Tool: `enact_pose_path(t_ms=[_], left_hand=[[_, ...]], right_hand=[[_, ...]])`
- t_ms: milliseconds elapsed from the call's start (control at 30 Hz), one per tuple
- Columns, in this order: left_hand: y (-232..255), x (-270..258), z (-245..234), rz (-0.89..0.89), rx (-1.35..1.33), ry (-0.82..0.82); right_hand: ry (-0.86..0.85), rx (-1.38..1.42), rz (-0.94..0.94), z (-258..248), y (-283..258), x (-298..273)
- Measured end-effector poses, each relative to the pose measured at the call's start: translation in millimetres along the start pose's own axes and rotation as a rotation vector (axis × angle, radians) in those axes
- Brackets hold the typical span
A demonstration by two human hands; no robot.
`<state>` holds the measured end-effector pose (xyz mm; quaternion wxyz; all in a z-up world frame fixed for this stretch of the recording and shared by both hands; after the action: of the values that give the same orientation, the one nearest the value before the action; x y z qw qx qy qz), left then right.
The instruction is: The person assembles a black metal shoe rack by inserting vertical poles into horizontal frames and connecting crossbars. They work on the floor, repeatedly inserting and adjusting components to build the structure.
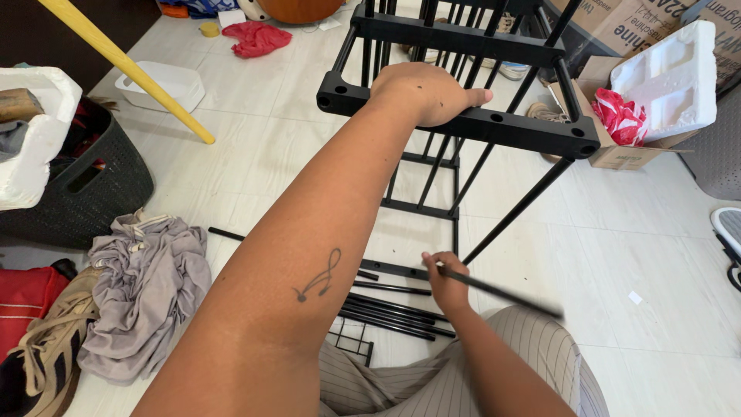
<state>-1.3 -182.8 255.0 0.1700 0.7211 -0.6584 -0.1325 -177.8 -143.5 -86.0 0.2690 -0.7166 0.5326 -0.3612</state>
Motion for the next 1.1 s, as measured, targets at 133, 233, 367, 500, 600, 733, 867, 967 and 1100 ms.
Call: enact_pose_path(t_ms=[133, 233, 367, 500, 600, 733, 867, 967, 1100], left_hand=[[-0.3, 0.0, 1.3, 0.003, -0.010, 0.028], [-0.1, 0.9, 0.9, -0.002, -0.008, 0.039], [-0.7, 1.3, 0.7, 0.003, -0.008, 0.035], [-1.3, 1.3, 0.7, 0.007, -0.002, 0.053], [-1.2, 1.6, 1.6, 0.017, -0.018, 0.064], [-1.8, 1.2, 1.7, 0.029, -0.022, 0.071], [-3.1, 4.0, 3.5, 0.017, -0.026, 0.075], [-6.0, 12.6, 8.4, 0.023, -0.019, 0.056], [-5.8, 29.7, 12.0, 0.106, -0.019, 0.044]], right_hand=[[-0.097, 0.122, 0.063, -1.9, -1.6, 9.8], [-0.210, 0.045, 0.139, -2.7, 0.0, 13.0], [-0.167, 0.059, 0.070, -3.7, -0.6, 12.4], [-0.191, 0.108, 0.083, 3.0, 5.5, 11.0], [-0.213, 0.077, 0.137, 5.3, 12.5, 11.1], [-0.221, 0.094, 0.130, 8.3, 13.9, 10.6], [-0.273, -0.025, 0.050, 10.7, 8.9, 16.3], [-0.352, -0.006, 0.224, 13.0, 13.0, 23.8], [-0.393, 0.040, 0.385, 15.9, 10.0, 36.0]])
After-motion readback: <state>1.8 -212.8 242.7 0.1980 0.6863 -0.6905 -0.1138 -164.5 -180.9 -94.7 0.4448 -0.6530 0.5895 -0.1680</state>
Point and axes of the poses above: each hand's wrist, its own x-axis towards the middle knuckle, its own z-axis out of the palm, y = z × x, the point moved 4 cm from there along x, towards the middle knuckle, and after that the axes turned 10 degrees about -x, right-handed, at the moved point
